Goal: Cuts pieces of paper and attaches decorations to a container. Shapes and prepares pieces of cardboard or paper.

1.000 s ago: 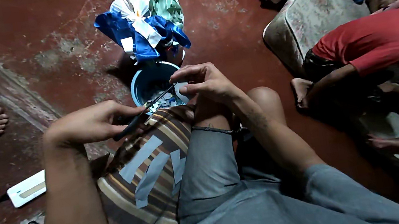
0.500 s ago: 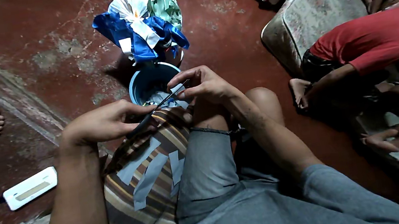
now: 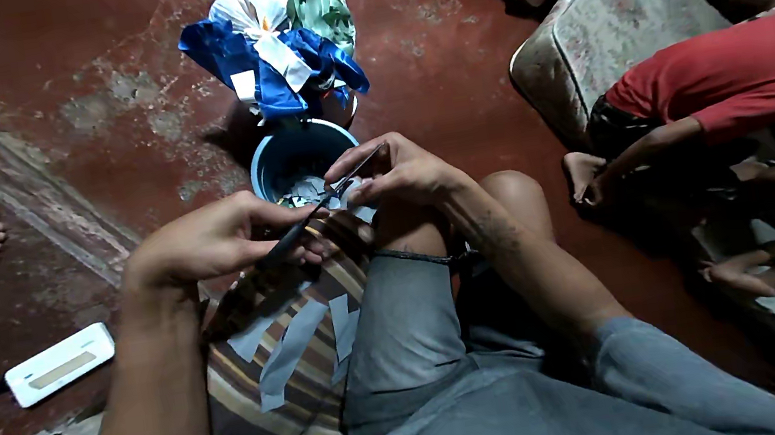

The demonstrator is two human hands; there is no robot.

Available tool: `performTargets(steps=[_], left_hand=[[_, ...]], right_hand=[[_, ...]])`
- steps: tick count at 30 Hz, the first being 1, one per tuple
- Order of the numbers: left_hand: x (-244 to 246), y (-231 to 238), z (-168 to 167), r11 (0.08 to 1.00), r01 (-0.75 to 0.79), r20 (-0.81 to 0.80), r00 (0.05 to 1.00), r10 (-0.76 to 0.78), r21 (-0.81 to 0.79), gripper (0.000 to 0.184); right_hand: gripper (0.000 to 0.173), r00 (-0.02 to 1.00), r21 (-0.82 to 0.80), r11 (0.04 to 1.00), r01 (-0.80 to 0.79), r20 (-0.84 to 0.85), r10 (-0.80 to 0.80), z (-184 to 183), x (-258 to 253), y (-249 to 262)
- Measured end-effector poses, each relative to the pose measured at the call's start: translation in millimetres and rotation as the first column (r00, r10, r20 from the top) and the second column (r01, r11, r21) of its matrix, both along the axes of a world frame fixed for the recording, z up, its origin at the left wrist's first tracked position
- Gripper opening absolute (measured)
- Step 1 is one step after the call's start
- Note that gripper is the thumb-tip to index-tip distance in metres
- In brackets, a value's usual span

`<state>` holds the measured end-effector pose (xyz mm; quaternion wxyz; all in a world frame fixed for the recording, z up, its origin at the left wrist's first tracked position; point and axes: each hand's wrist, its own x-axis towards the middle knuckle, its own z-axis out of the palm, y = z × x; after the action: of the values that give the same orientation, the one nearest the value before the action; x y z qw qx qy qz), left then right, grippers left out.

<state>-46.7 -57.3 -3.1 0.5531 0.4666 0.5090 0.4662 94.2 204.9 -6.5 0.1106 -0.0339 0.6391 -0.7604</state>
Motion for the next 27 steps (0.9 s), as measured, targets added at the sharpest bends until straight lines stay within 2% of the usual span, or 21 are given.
performTargets(steps=[2, 5, 8, 11, 12, 14, 17, 22, 25, 27], left_hand=[[-6, -5, 0, 0.998, -0.004, 0.031, 1.0, 0.002, 0.064, 0.047], [-17, -16, -2, 0.981, -0.119, 0.013, 0.993, 0.118, 0.156, 0.047], [-24, -20, -2, 0.966, -0.231, -0.059, 0.969, 0.239, 0.119, 0.043], [-20, -15, -1, 0.964, -0.267, -0.108, 0.958, 0.264, -0.015, 0.051], [-20, -14, -1, 0.962, -0.269, -0.128, 0.957, 0.261, -0.044, 0.052], [-23, -15, -1, 0.964, -0.256, -0.168, 0.956, 0.241, -0.077, 0.052], [-20, -16, 0, 0.949, -0.29, -0.176, 0.948, 0.267, -0.123, 0.051], [-20, -16, 2, 0.957, -0.273, -0.195, 0.948, 0.25, -0.102, 0.05], [-21, -20, 5, 0.956, -0.288, -0.2, 0.941, 0.272, -0.055, 0.048], [-21, -21, 8, 0.956, -0.291, -0.194, 0.941, 0.277, -0.048, 0.048]], right_hand=[[0.033, 0.999, 0.054, 0.998, -0.043, 0.005, 0.043, -3, -10, 10], [0.033, 0.983, 0.173, 0.975, -0.143, 0.141, 0.119, -15, -39, 39], [0.034, 0.946, 0.319, 0.916, -0.243, 0.288, 0.151, -74, -72, 66], [0.045, 0.888, 0.473, 0.819, -0.327, 0.45, 0.094, -152, -82, 79], [0.046, 0.878, 0.51, 0.792, -0.336, 0.473, 0.068, -169, -84, 82], [0.038, 0.895, 0.559, 0.786, -0.265, 0.446, -0.015, -180, -85, 85], [0.028, 0.939, 0.549, 0.825, -0.134, 0.336, -0.071, -152, -81, 87], [0.012, 0.994, 0.335, 0.942, 0.029, 0.094, -0.064, -59, -67, 68], [0.011, 0.997, 0.253, 0.965, 0.076, -0.024, -0.073, -13, -43, 47], [0.014, 0.992, 0.231, 0.968, 0.1, -0.095, -0.08, 3, -28, 36]])
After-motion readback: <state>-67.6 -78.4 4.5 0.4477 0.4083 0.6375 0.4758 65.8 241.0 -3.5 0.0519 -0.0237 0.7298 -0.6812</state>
